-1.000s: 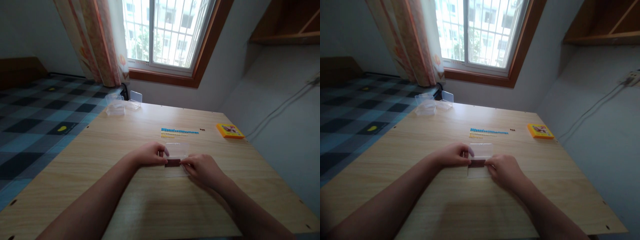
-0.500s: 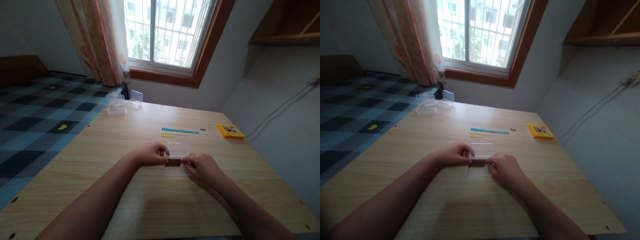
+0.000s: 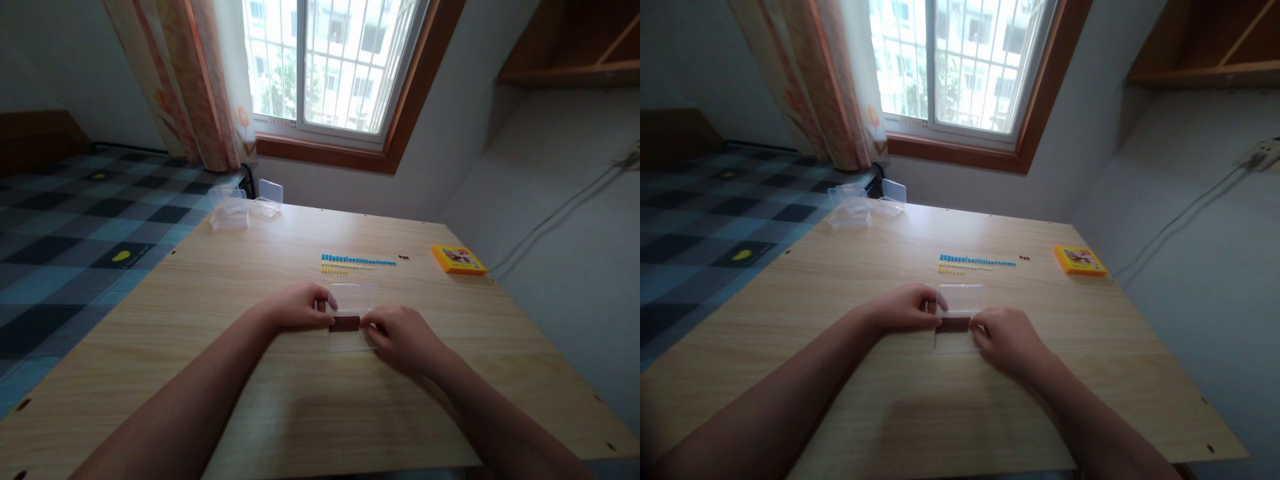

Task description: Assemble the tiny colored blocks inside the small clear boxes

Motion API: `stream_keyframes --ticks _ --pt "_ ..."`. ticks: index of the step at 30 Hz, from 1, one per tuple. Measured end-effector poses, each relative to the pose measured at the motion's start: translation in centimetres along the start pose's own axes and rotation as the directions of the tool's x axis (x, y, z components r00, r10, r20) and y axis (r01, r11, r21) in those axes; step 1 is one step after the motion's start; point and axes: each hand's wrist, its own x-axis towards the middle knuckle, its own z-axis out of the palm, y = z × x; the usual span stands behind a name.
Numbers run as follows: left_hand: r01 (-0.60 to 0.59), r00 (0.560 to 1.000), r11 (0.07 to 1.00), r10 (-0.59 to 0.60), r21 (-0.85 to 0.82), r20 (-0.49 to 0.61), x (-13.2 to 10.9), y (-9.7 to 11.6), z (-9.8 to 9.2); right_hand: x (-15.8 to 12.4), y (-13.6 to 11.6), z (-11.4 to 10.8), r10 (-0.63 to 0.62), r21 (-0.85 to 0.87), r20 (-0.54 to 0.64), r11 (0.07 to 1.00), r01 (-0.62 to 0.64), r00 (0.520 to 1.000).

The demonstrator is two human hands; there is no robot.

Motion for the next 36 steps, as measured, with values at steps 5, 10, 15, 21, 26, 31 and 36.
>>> stream_keyframes --ticks 5,10,15,21,26,31,36 --pt "-0.009 1.0 1.0 0.009 0.007 0.001 0.1 -0.3 0.0 0.0 0.1 0.3 -0.005 0.021 -0.015 1.0 0.005 1.0" --pt "0.002 1.0 0.999 -0.001 -0.033 0.021 0.1 -0.7 0.2 0.1 2.0 -0.9 0.007 0.106 -0.09 0.994 0.003 0.996" --pt "0.042 0.999 0.999 -0.041 -0.034 0.011 0.2 -1.2 0.2 -0.5 6.6 -3.7 0.064 0.175 -0.159 0.984 -0.035 0.985" --pt "0.026 0.999 0.999 -0.025 -0.043 0.026 0.2 -1.2 0.1 -0.8 8.8 -4.3 0.018 0.11 0.07 0.994 -0.026 0.997" --pt "0.03 0.999 0.996 -0.028 -0.086 0.026 0.2 -1.0 0.1 -0.2 7.9 -3.4 0.158 0.034 0.047 0.987 -0.159 0.986" --pt "0.026 0.999 0.996 -0.023 -0.089 0.035 0.2 -1.0 0.0 0.0 7.5 -2.8 0.206 0.004 0.053 0.978 -0.206 0.977" --pt "0.035 0.999 0.995 -0.032 -0.092 0.034 0.1 -0.9 0.1 -0.3 6.4 -2.8 0.03 0.071 0.012 0.997 -0.03 0.999"
